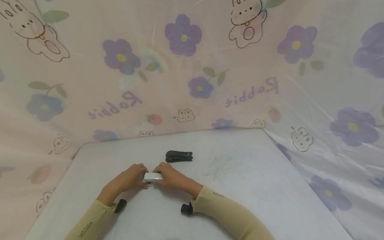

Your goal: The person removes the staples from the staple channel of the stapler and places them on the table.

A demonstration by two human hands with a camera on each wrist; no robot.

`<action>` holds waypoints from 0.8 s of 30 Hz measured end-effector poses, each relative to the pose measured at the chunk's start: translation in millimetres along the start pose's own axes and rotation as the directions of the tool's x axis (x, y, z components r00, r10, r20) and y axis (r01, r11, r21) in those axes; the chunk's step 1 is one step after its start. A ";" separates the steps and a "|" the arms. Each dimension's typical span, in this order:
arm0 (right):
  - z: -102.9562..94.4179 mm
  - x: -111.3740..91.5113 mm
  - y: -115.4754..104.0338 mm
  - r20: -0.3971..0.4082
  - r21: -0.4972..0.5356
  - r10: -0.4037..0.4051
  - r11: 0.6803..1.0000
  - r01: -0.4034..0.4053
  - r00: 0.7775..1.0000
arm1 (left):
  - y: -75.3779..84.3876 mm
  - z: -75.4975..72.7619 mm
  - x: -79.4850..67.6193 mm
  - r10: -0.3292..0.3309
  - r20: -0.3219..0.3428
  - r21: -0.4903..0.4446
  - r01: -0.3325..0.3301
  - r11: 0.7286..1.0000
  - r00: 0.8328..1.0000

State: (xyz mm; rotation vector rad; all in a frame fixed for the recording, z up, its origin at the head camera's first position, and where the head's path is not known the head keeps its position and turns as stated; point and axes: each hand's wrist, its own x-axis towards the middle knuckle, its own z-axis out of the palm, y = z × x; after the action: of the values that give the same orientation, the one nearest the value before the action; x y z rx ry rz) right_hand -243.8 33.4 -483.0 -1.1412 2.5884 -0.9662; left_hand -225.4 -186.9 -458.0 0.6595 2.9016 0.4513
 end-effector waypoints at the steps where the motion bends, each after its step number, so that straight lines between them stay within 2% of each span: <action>1: 0.5 0.1 0.3 -0.001 0.003 -0.005 1.000 0.005 1.000 | 0.2 -0.2 -0.7 -0.006 0.002 -0.007 0.006 1.000 1.000; 14: 4.4 -1.6 2.4 0.010 0.053 -0.032 0.998 0.031 0.999 | -2.6 6.8 -4.6 -0.018 0.009 -0.030 0.019 0.999 1.000; 24: -3.0 -2.6 0.6 -0.009 0.078 -0.035 0.996 0.035 0.999 | 0.5 2.8 -0.9 -0.018 -0.003 -0.002 0.018 1.000 1.000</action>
State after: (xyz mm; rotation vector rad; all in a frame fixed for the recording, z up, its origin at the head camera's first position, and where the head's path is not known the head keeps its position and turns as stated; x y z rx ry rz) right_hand -243.6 37.1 -481.3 -1.1687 2.5207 -1.0712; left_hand -223.9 -186.1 -460.4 0.6319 2.9067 0.4538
